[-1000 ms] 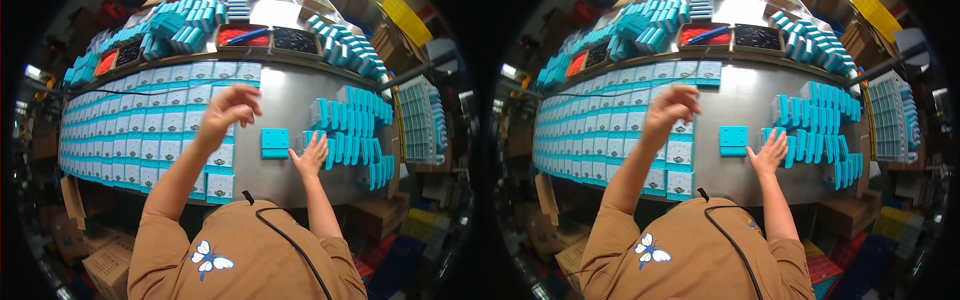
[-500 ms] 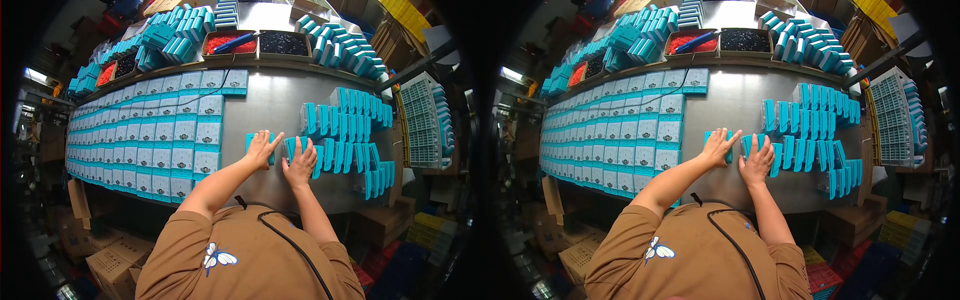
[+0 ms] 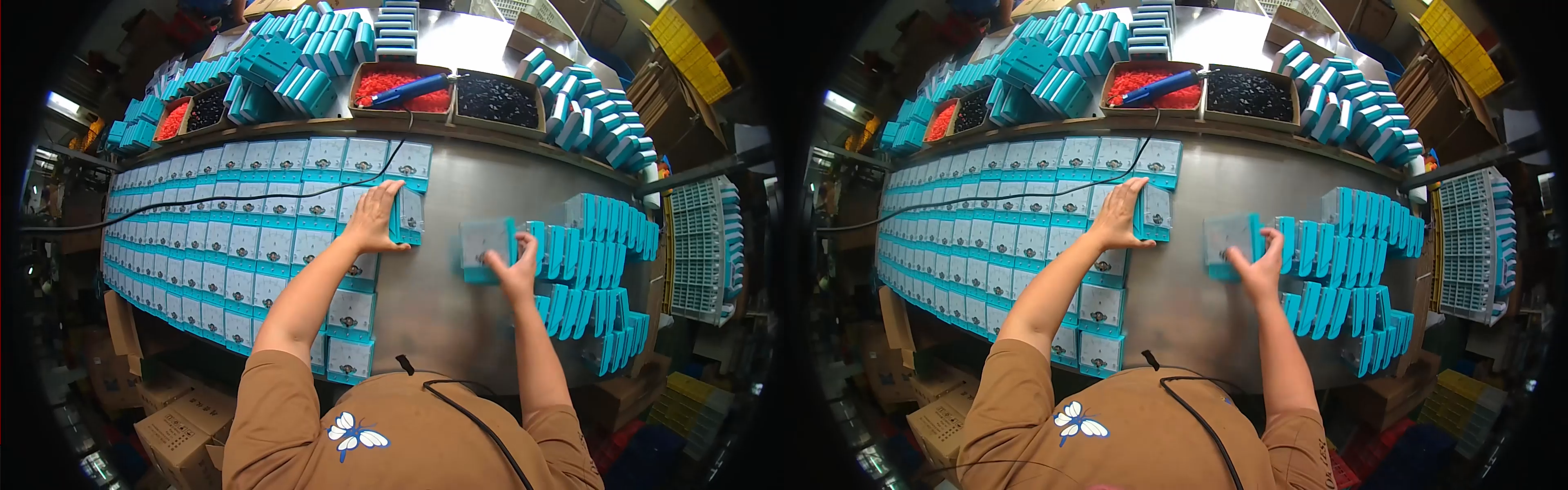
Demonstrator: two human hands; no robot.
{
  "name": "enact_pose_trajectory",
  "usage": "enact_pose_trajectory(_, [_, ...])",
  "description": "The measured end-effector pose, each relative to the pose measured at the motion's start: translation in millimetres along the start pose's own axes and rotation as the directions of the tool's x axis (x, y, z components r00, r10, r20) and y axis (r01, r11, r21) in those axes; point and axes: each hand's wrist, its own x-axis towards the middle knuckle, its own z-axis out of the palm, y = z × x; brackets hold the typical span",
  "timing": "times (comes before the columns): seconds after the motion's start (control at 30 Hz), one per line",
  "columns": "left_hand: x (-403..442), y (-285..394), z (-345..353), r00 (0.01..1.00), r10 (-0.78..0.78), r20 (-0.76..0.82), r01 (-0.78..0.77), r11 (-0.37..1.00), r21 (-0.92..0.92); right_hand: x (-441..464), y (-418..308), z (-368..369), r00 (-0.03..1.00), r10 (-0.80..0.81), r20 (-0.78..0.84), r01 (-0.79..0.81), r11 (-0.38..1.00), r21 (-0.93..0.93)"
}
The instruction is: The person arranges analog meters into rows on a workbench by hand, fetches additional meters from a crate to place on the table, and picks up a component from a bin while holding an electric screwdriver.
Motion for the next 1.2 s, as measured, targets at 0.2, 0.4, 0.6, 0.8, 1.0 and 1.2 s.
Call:
enact_pose_trajectory(0.2, [-6,-29,6,0.996,0.050,-0.076,-0.048,0.999,0.024,136,14,77,0.948,0.298,0.112,-0.304,0.744,0.594])
enact_pose_trajectory(0.4, [-5,-41,9,0.998,0.035,-0.049,-0.033,0.998,0.046,174,29,122,0.854,0.373,0.362,-0.511,0.470,0.720])
enact_pose_trajectory(0.6, [3,-43,18,0.997,0.074,0.032,-0.078,0.988,0.137,186,75,59,0.935,0.356,-0.014,-0.272,0.739,0.616])
enact_pose_trajectory(0.8, [8,-38,14,0.991,0.013,0.134,-0.045,0.971,0.234,167,97,62,0.943,0.323,-0.085,-0.330,0.939,-0.093])
enact_pose_trajectory(1.0, [8,4,25,0.999,0.002,0.038,-0.008,0.987,0.160,130,36,49,0.998,0.048,-0.031,-0.057,0.872,-0.487])
enact_pose_trajectory(1.2, [16,107,91,0.992,0.106,0.070,-0.076,0.938,-0.337,37,-7,-63,0.983,-0.177,-0.051,0.122,0.833,-0.539])
